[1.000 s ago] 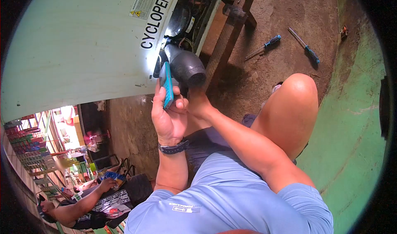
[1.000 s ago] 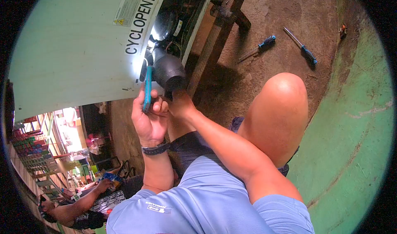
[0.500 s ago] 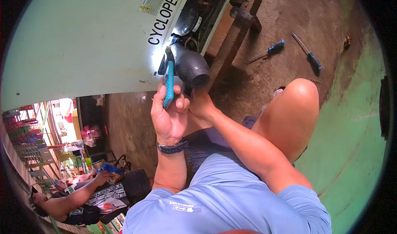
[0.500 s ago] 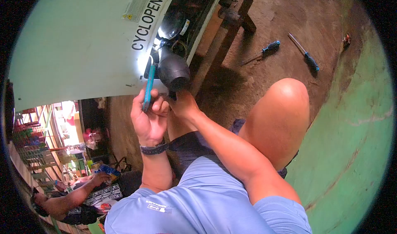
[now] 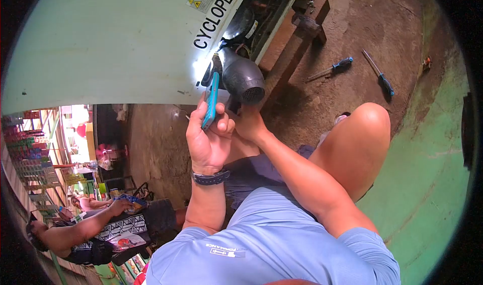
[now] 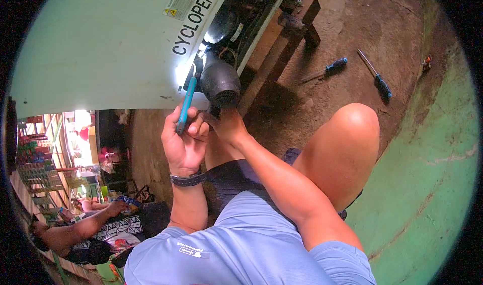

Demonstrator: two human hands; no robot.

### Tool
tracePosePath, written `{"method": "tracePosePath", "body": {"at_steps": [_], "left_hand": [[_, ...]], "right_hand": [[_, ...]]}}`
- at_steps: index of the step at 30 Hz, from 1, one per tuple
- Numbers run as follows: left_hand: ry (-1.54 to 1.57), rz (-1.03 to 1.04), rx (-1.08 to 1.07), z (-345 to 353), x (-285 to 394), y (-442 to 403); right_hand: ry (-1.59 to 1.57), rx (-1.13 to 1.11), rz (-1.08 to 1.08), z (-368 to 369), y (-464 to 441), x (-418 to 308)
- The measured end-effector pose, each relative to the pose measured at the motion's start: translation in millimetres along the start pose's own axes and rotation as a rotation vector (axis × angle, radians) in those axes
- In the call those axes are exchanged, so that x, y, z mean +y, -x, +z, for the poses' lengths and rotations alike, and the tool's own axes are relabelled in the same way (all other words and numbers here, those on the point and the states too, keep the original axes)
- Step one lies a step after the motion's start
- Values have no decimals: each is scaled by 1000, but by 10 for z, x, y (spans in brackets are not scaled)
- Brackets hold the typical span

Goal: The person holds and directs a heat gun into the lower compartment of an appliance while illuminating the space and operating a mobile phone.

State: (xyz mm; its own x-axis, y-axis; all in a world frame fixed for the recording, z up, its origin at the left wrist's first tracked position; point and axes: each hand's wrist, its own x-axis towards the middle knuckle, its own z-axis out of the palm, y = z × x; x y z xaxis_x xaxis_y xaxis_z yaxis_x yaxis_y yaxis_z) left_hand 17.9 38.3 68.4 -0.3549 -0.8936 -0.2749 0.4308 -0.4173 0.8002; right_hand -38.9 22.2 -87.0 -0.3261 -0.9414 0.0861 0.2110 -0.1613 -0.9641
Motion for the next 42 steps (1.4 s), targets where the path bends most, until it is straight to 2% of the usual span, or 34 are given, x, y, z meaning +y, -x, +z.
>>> {"method": "tracePosePath", "body": {"at_steps": [6,9,14,18,20,26,30,32,38,42], "left_hand": [[13,10,15,70,6,7],[10,10,14,50,10,6],[11,5,-6,21,27,-3],[13,6,11,45,20,9],[13,12,15,45,17,16],[21,1,16,32,5,2],[29,-6,14,25,-8,4],[28,3,13,23,-12,10],[22,-6,14,-7,-25,6],[30,-7,27,-18,-30,8]], "right_hand": [[-10,25,-36,-41,-6,-59],[12,-60,57,-56,-28,-44],[-73,38,-58,16,-65,84],[-36,59,-56,2,-56,83],[-2,-37,101,-51,-48,10],[-112,41,-37,2,-47,69],[-96,24,-4,-22,-16,12],[33,-23,82,-83,22,-132],[31,108,-86,36,42,78],[-27,76,-48,58,78,170]]}}
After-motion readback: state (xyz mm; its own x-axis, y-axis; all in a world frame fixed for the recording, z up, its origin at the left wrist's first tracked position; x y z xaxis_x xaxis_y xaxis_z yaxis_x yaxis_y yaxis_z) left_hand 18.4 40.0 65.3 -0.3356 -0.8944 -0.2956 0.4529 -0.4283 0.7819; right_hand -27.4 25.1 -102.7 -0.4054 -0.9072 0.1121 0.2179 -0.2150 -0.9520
